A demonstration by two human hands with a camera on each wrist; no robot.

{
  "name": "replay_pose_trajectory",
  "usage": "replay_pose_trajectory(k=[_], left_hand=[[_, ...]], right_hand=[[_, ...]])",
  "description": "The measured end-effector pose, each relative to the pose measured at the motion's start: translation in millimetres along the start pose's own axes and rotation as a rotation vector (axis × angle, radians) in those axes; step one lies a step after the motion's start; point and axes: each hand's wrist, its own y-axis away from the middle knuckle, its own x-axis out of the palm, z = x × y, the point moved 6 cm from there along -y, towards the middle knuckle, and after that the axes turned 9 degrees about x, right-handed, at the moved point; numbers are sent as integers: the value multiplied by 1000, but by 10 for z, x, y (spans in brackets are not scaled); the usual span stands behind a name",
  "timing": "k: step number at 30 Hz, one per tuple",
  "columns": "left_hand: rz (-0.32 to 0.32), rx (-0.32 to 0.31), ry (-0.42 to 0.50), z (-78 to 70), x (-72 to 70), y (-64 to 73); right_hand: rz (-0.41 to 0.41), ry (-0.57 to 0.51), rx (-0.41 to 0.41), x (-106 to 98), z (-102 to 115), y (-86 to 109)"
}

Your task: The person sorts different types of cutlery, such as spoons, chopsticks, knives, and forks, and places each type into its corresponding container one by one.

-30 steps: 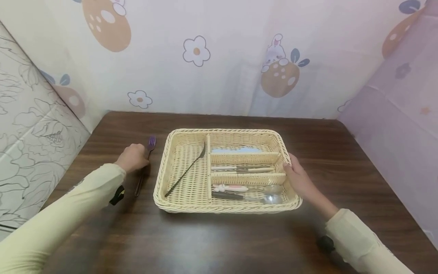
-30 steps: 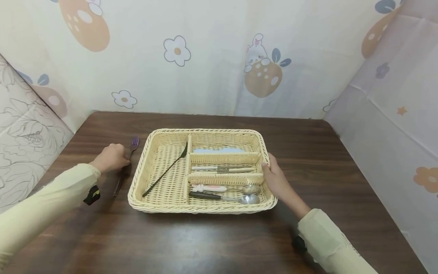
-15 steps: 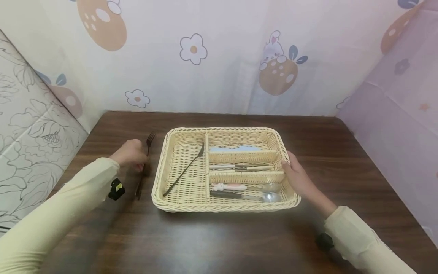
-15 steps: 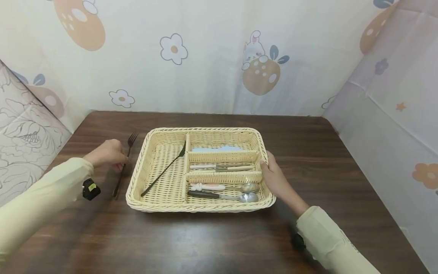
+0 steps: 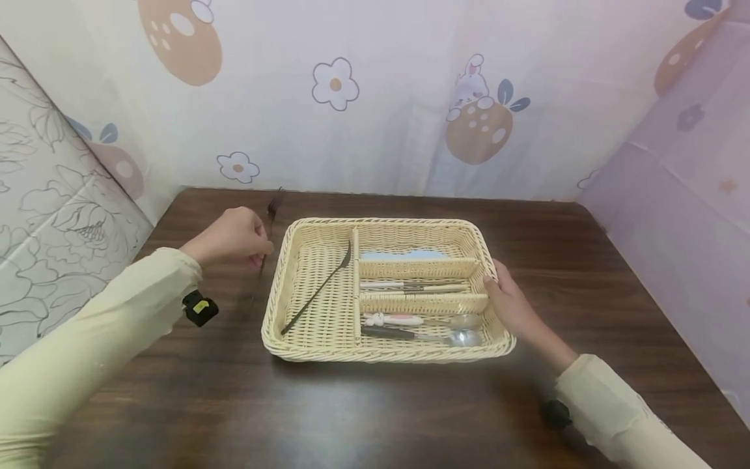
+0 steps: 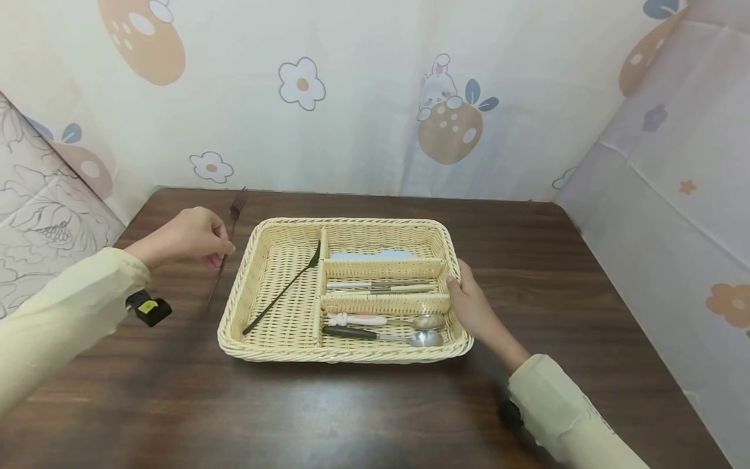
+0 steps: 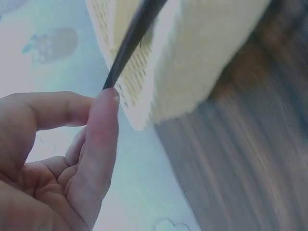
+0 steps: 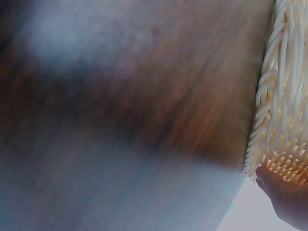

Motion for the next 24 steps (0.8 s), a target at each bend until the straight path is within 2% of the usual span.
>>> replay_pose_trajectory(k=[4, 8, 13, 19, 24], left_hand=[[15, 26, 38, -200, 80, -53], [36, 41, 99, -311, 240, -121], [43, 50, 129, -340, 451, -237], [96, 74, 80, -330, 650, -358], [138, 96, 48, -328, 755, -425]], right_hand=[[0, 28, 6, -1, 4, -7], [-10, 74, 9, -2, 8, -17], [-13, 55, 6, -2, -6, -7], [-10, 44, -1, 0, -19, -11], [-13, 43, -3, -10, -32, -25]])
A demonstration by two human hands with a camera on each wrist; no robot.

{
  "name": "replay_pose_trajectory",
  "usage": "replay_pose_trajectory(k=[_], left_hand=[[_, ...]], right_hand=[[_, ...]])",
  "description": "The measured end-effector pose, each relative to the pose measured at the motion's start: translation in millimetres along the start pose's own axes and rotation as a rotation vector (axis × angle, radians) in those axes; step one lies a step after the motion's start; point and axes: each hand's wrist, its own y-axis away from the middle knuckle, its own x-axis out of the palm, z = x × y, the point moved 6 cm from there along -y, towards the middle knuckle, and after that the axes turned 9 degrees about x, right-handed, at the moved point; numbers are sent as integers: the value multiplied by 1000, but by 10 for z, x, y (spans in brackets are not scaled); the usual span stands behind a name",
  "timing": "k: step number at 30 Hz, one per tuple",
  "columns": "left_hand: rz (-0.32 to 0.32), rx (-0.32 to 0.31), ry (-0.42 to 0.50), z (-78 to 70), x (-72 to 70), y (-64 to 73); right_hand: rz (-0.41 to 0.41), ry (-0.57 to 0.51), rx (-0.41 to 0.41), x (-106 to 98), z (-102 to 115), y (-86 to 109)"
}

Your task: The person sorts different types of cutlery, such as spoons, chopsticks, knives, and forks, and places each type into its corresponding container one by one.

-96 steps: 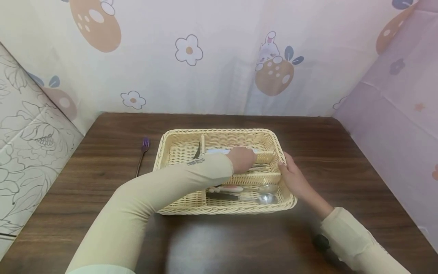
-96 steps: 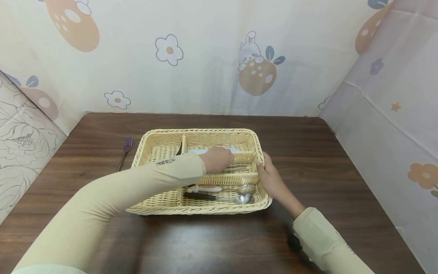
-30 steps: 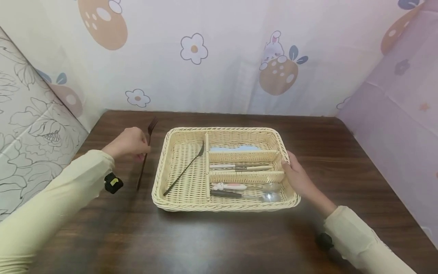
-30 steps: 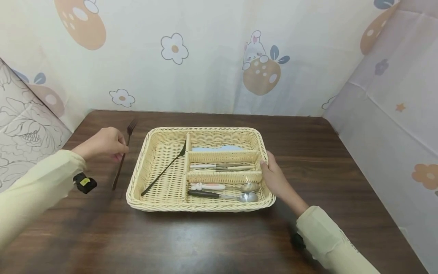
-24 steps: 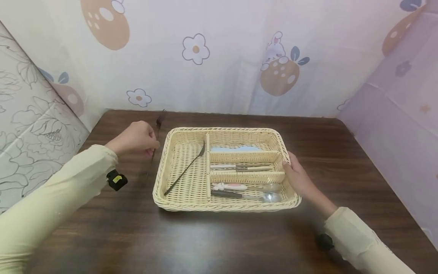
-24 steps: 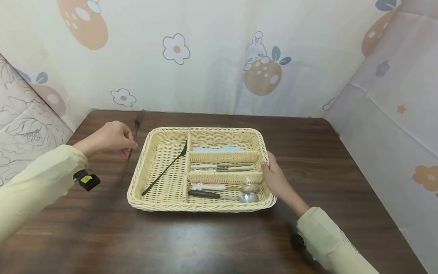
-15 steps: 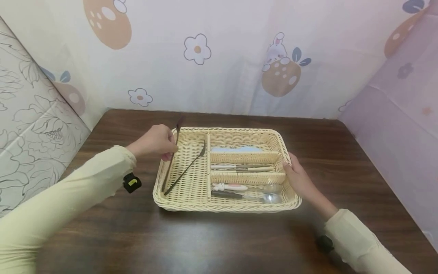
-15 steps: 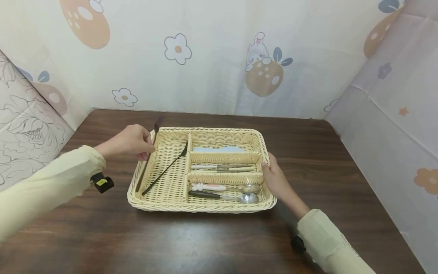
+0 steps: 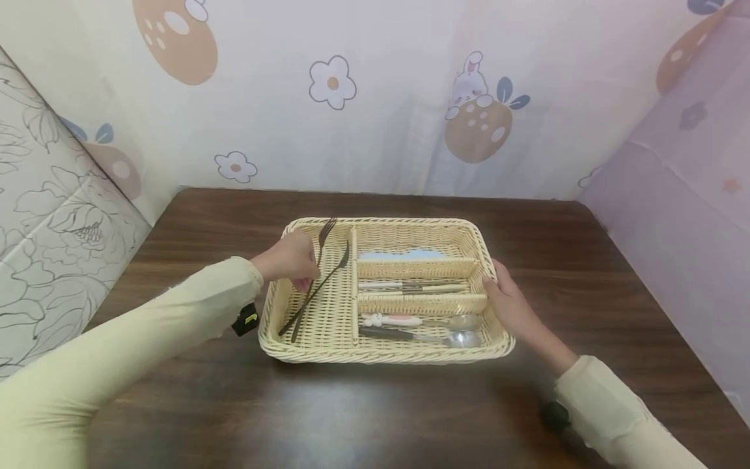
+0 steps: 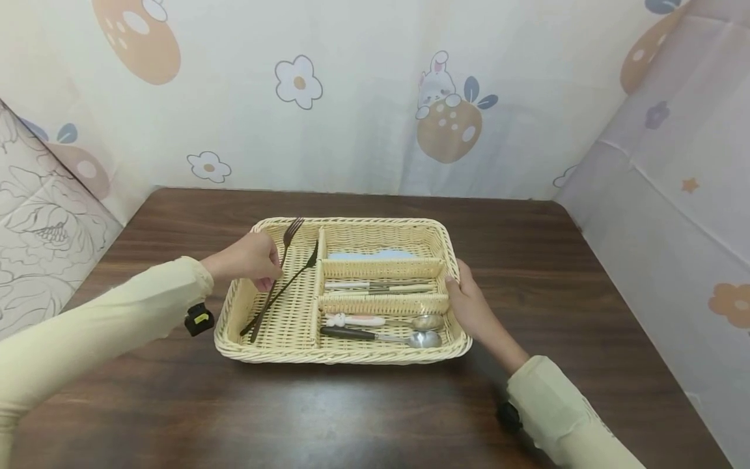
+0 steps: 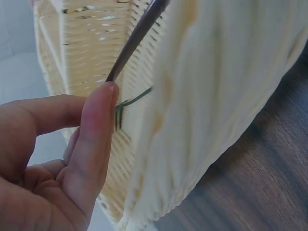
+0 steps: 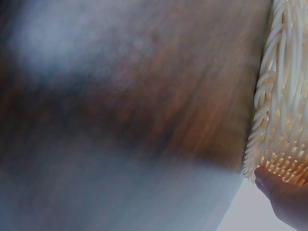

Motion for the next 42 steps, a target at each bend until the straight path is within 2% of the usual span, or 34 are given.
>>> replay_pose_trajectory(k=[5, 14, 21, 24, 28, 36, 42], left_hand=[[57, -8, -82, 26, 65, -67], [135, -123, -189, 6, 108, -139], [160, -173, -159, 21, 118, -159], [177, -191, -180, 33, 127, -173], [200, -184, -204, 36, 140, -174], [209, -198, -154, 87, 182, -191], [232, -175, -184, 67, 164, -196]], right_hand=[[0, -7, -1, 0, 16, 2], [7, -12, -1, 12, 47, 12], [2, -13, -2, 2, 58, 14], [8, -14, 0, 3, 66, 19], [16, -5, 3, 10, 70, 22], [13, 0, 3, 13, 57, 19], [10, 6, 9, 11, 41, 19]])
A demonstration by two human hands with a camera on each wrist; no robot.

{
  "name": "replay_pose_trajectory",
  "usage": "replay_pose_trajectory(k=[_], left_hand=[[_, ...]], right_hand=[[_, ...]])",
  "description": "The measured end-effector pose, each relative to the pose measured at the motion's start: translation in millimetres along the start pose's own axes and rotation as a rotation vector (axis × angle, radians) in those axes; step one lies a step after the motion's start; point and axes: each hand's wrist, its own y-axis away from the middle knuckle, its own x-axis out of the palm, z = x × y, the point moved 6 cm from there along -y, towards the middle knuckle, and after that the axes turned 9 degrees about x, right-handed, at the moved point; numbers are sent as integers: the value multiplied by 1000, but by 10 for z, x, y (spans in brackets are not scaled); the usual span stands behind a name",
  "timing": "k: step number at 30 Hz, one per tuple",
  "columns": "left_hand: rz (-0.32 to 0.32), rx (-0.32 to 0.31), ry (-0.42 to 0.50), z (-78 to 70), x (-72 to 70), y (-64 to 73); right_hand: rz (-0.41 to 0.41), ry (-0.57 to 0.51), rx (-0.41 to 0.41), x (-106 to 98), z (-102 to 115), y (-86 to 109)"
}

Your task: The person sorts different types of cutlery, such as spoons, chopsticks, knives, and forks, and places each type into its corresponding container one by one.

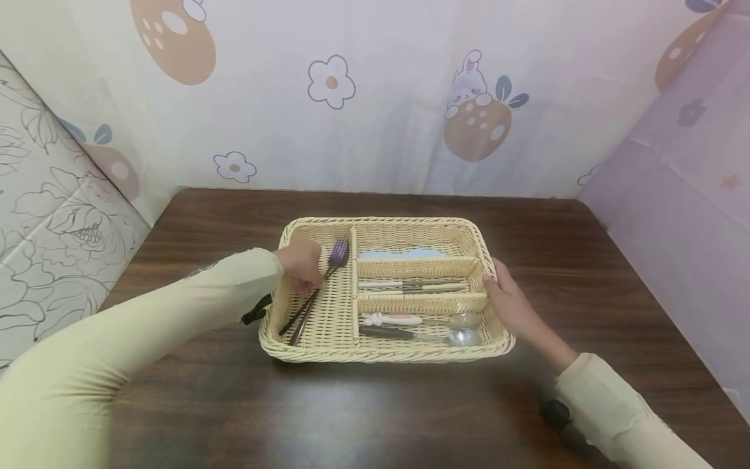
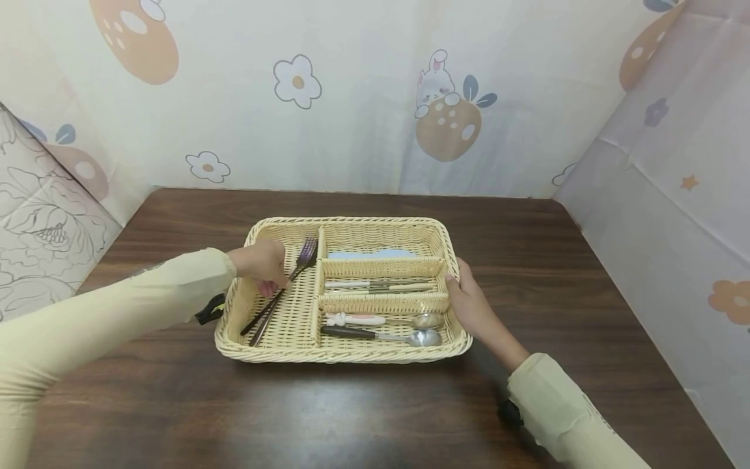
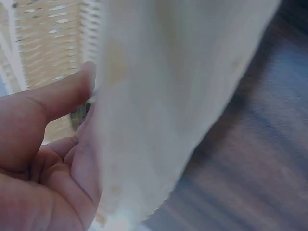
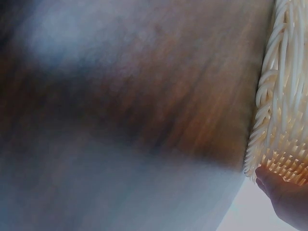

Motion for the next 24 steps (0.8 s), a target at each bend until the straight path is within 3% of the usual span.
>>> replay_pose_trajectory(k=[3, 6, 9, 14, 16, 19, 24], left_hand=[[-42, 59, -32, -76, -90, 30], [-124, 140, -51, -180, -232, 135], [-212, 197, -12, -244, -357, 332], [-392, 228, 26, -210, -452, 737], [-477, 250, -23, -173, -446, 883], [-584, 265, -170, -126, -383, 1074], [-630, 281, -348, -101, -179, 1286]], right_hand=[[-4, 5, 4, -10, -11, -7], [-11, 3, 7, -21, -26, -19], [-16, 1, 3, -28, -40, -36], [-12, -7, 4, -48, -57, -69], [-8, -15, 8, -61, -68, -80], [-6, -3, 11, -88, -88, -89], [59, 41, 1, -129, -83, -114]])
